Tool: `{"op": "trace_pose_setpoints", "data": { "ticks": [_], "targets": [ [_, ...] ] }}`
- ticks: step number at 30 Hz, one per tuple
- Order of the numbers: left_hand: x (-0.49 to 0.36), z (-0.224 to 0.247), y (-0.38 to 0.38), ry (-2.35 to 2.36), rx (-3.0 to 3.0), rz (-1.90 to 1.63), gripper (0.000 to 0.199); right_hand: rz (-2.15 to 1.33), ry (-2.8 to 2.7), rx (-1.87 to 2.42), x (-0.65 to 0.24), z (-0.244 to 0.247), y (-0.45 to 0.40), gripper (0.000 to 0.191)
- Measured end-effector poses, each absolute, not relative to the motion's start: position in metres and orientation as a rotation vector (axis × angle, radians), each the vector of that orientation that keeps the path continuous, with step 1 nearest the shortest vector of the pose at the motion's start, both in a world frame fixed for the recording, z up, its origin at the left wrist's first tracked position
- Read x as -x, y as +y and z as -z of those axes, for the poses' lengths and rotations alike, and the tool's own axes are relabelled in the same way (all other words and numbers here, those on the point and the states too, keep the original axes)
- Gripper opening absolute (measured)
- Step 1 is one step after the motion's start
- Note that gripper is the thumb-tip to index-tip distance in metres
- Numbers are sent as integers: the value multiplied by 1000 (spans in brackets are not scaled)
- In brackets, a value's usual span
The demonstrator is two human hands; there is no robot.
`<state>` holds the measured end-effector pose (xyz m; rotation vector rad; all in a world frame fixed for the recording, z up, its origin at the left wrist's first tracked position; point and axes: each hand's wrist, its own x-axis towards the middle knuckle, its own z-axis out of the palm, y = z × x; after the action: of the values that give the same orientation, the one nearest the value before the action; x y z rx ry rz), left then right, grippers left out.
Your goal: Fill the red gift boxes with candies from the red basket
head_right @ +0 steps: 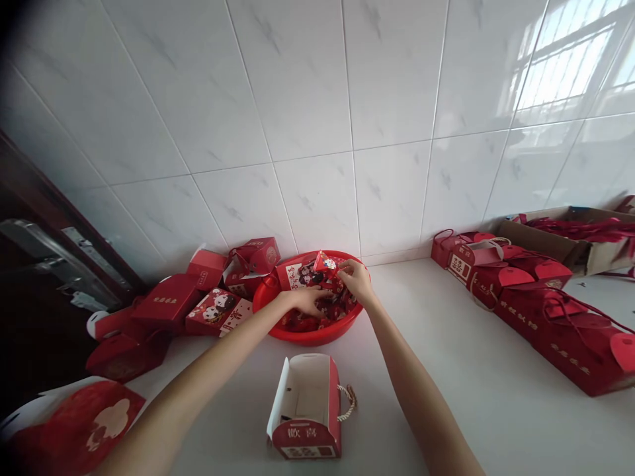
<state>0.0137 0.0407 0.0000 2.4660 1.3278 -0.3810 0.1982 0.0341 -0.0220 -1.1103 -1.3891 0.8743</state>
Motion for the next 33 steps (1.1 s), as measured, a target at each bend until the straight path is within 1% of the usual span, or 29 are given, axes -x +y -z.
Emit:
{"op": "trace_pose_setpoints", "data": {
  "ticks": [6, 8, 13, 16, 18, 20, 24, 26, 29, 31, 33],
  "targets": [
    [-13, 6, 47, 1449, -2472, 347, 80, -867, -1410, 1097, -201, 21, 31, 12],
    [-11, 7, 48, 1460, -2466, 320, 73, -862, -1424, 1087, -201, 21, 30, 12],
    [3, 7, 54, 1521, -2403, 191, 47, -862, -1436, 1076, -201, 22, 30, 13],
    [11, 7, 57, 1497, -2352, 49, 36, -863, -1439, 1088, -200, 23, 31, 12],
    [14, 7, 59, 1436, -2320, -85, 33, -863, -1441, 1094, -200, 23, 31, 11],
    [14, 7, 61, 1358, -2284, -249, 34, -864, -1441, 1096, -200, 22, 31, 11],
    [11, 6, 62, 1199, -2203, -531, 47, -891, -1465, 1100, -200, 20, 28, 11],
    [9, 5, 61, 1127, -2154, -608, 52, -909, -1514, 1102, -201, 18, 25, 16],
    [6, 3, 56, 1009, -2033, -709, 59, -1009, -1601, 1045, -200, 16, 22, 30],
    [4, 1, 52, 948, -1969, -740, 70, -1087, -1635, 998, -200, 16, 21, 36],
    [2, 0, 48, 942, -1956, -713, 84, -1098, -1651, 982, -200, 17, 21, 34]
  ]
}}
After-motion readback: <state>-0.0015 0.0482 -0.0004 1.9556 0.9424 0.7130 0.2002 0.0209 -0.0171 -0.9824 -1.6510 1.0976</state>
